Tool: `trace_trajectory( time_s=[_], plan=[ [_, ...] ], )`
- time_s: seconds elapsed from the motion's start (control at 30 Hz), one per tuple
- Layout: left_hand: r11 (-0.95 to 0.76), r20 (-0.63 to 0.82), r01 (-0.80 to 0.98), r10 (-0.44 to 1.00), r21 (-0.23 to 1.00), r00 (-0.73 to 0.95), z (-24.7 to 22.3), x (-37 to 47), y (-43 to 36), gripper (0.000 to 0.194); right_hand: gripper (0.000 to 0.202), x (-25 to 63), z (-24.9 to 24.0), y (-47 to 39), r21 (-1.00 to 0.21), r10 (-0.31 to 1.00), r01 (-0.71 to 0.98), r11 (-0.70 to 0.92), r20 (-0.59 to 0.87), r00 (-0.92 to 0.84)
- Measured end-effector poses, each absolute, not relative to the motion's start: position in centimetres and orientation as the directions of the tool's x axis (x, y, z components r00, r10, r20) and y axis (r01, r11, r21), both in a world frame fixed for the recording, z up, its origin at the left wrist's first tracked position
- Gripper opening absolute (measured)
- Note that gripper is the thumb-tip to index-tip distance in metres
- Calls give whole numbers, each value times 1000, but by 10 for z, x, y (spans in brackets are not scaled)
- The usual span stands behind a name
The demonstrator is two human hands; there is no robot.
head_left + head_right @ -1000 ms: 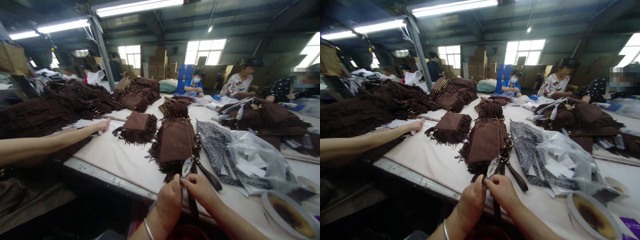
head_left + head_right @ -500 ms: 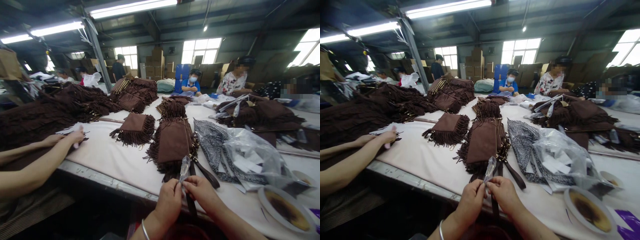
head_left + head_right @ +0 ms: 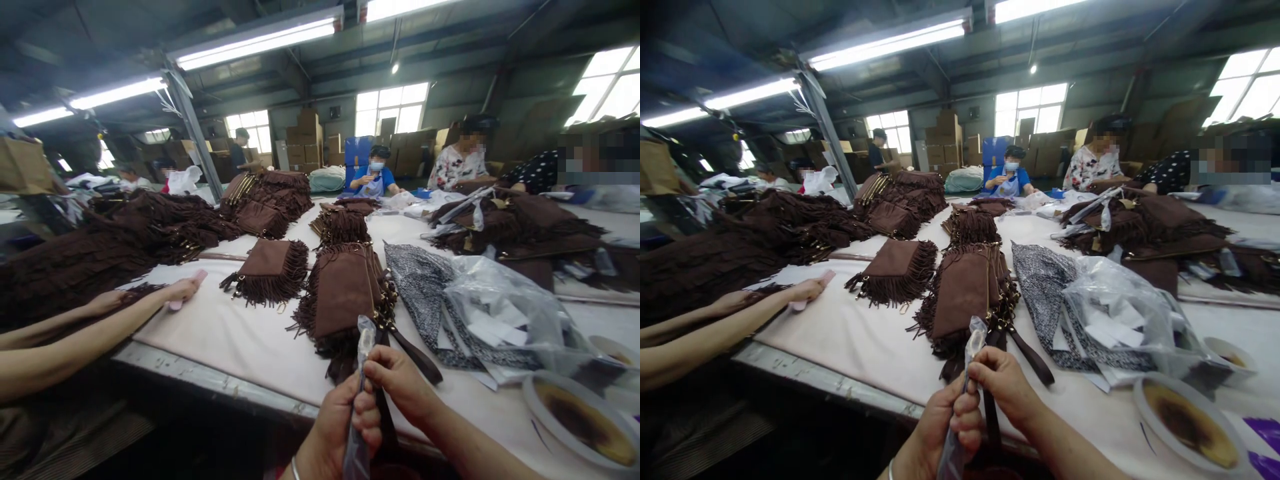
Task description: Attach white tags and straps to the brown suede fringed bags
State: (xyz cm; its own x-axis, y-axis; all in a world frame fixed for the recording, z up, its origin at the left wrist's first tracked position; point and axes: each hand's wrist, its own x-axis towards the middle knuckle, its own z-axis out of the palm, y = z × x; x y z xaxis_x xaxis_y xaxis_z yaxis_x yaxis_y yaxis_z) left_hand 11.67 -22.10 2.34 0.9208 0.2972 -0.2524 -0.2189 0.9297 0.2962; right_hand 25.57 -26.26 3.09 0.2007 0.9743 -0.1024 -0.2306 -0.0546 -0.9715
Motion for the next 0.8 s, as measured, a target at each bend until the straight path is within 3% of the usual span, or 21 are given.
trace_trajectory(
  time_s=[0.1, 0.23, 0.33, 0.53, 0.63, 0.73, 0.8],
  plan=[
    [953, -146, -194, 231, 231, 962, 24, 120, -225, 28, 40, 248, 23, -257, -921, 978, -381, -83, -148, 145],
    [939, -164, -215, 265, 269, 950, 22, 123, -231, 36, 47, 244, 20, -253, -842, 983, -529, -106, -169, 72],
    [931, -171, -224, 280, 289, 945, 21, 124, -231, 40, 44, 247, 26, -255, -797, 987, -592, -119, -158, 15],
    [914, 9, -203, 213, 351, 977, 14, 124, -222, 34, 49, 245, 31, -265, -756, 989, -641, -134, -139, -43],
    [887, 47, -166, 162, 432, 986, 7, 123, -213, 35, 44, 247, 30, -263, -871, 987, -470, -145, -163, -2],
    [840, -10, -136, 166, 526, 986, 2, 112, -201, 37, 43, 264, 35, -258, -996, 967, -24, -82, -85, 240],
    [778, -90, -134, 237, 613, 967, 5, 99, -195, 38, 30, 280, 40, -252, -964, 899, 260, -55, 66, 433]
  ],
)
